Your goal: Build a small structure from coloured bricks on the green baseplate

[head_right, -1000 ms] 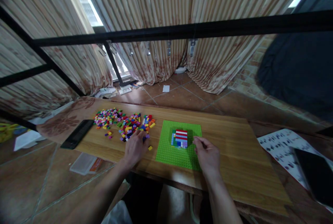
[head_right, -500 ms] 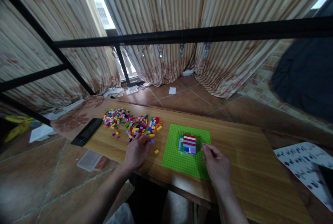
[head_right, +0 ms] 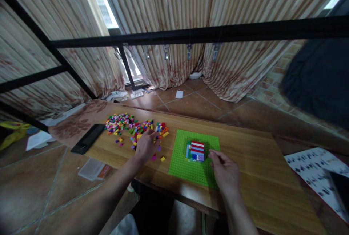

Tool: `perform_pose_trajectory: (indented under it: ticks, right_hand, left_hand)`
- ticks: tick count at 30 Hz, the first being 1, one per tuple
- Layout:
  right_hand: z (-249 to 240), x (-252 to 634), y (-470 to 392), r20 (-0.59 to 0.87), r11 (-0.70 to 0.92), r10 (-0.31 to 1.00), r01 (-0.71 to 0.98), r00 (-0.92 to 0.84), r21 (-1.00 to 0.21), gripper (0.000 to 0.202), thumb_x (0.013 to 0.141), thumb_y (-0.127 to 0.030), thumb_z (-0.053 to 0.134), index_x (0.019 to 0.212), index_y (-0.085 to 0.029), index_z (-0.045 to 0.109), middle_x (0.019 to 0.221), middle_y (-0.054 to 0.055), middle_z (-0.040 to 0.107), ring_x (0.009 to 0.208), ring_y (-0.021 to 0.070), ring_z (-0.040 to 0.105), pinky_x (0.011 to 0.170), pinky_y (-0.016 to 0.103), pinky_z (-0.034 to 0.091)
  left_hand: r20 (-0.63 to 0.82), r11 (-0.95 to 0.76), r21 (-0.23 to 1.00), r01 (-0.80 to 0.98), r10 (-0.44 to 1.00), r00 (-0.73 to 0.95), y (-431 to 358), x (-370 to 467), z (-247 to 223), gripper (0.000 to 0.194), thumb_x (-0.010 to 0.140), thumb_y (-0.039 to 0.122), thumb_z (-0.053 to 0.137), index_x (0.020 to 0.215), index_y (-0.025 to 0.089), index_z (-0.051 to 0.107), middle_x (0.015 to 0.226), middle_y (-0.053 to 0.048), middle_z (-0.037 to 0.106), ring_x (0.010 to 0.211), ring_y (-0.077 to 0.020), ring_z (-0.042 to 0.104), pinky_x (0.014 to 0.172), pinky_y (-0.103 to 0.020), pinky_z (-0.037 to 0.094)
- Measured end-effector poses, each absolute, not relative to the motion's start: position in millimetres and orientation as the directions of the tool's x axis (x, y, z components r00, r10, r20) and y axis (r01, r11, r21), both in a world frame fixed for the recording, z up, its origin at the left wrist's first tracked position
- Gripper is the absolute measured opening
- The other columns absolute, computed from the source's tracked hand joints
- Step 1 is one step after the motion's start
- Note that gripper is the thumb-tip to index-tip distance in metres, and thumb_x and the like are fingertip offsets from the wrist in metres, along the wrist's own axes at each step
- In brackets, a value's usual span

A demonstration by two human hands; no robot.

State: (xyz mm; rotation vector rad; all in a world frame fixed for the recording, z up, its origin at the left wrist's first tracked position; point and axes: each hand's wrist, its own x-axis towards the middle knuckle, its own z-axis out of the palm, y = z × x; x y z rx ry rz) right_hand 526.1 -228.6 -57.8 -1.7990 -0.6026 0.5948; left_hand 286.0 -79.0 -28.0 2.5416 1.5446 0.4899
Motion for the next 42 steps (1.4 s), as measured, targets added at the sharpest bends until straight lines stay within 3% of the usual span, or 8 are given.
perform_pose_trajectory:
  ticks: [12,16,19,23,26,31,37,42]
  right_hand:
    - [-61.8,527.9,-229.2,-0.081,-0.236,0.663,0.105,0.744,-0.966,0.048,0.069,-0.055,0.063,0.094,-0.015,0.072,0.082,0.009,0.072,0.056,0.0152,0.058,0.053,0.028,0.047]
    - [-60.3,526.4,-227.9,-0.063,-0.22,0.664,0.114,0.745,-0.969,0.048,0.069,-0.057,0.063,0.091,-0.015,0.072,0.079,0.009,0.072,0.053,0.0143,0.056,0.051,0.027,0.045]
    - [-58.6,524.8,-227.0,-0.052,-0.204,0.675,0.118,0.736,-0.972,0.048,0.069,-0.057,0.063,0.09,-0.015,0.073,0.078,0.008,0.072,0.051,0.0136,0.055,0.05,0.027,0.044]
    - [-56.0,523.4,-227.3,-0.054,-0.211,0.674,0.122,0.736,-0.97,0.048,0.07,-0.057,0.062,0.091,-0.015,0.072,0.078,0.009,0.072,0.053,0.014,0.055,0.052,0.027,0.045]
    - [-54.5,523.2,-227.9,-0.055,-0.216,0.662,0.121,0.747,-0.969,0.048,0.07,-0.056,0.063,0.091,-0.015,0.072,0.079,0.009,0.072,0.055,0.0149,0.057,0.053,0.028,0.046]
    - [-54.8,523.4,-227.6,-0.043,-0.195,0.675,0.122,0.737,-0.973,0.048,0.07,-0.058,0.062,0.09,-0.016,0.072,0.078,0.009,0.072,0.055,0.0159,0.058,0.053,0.028,0.047]
    - [-57.0,524.9,-227.4,-0.043,-0.198,0.677,0.126,0.734,-0.972,0.047,0.07,-0.058,0.062,0.09,-0.016,0.073,0.079,0.009,0.072,0.056,0.0164,0.059,0.054,0.029,0.047]
    - [-54.4,522.9,-227.9,-0.038,-0.193,0.682,0.129,0.73,-0.973,0.046,0.071,-0.056,0.062,0.09,-0.016,0.072,0.078,0.008,0.072,0.056,0.0154,0.057,0.056,0.028,0.046]
  left_hand:
    - [0.216,-0.464,0.328,0.823,0.885,0.412,-79.9,293.1,-26.9,0.012,0.087,0.017,0.048,0.087,0.018,0.061,0.099,-0.008,0.061,0.094,-0.0204,0.059,0.084,-0.03,0.046]
    - [0.214,-0.407,0.586,0.7,0.912,0.351,-109.1,300.4,-28.0,0.01,0.088,0.018,0.045,0.092,0.019,0.055,0.085,-0.004,0.061,0.079,-0.0174,0.061,0.073,-0.029,0.047]
    - [0.128,-0.324,0.843,0.43,0.896,0.425,-135.1,311.8,-34.7,0.008,0.089,0.02,0.044,0.089,0.019,0.052,0.076,-0.001,0.059,0.069,-0.0138,0.062,0.062,-0.024,0.047]
    - [0.041,-0.129,0.98,0.149,0.872,0.489,-153.2,329.5,-41.1,0.006,0.085,0.023,0.052,0.083,0.018,0.053,0.074,0.0,0.061,0.069,-0.0132,0.063,0.06,-0.022,0.048]
    - [0.05,-0.13,0.983,0.128,0.867,0.496,-154.4,340.8,-39.9,0.007,0.083,0.024,0.055,0.083,0.017,0.058,0.072,0.0,0.062,0.067,-0.0123,0.061,0.059,-0.021,0.047]
    - [0.192,-0.329,0.927,0.182,0.831,0.522,-155.8,355.8,-33.7,0.007,0.083,0.017,0.055,0.084,0.018,0.061,0.08,-0.001,0.064,0.075,-0.0131,0.061,0.069,-0.024,0.049]
    - [0.35,-0.584,0.753,0.302,0.746,0.567,-162.7,365.1,-30.8,0.013,0.079,0.01,0.059,0.084,0.022,0.062,0.089,-0.001,0.067,0.09,-0.0169,0.06,0.084,-0.03,0.047]
    - [0.446,-0.704,0.663,0.255,0.644,0.621,-160.9,372.4,-37.2,0.014,0.082,0.01,0.058,0.087,0.022,0.063,0.089,0.0,0.069,0.089,-0.0165,0.058,0.084,-0.032,0.044]
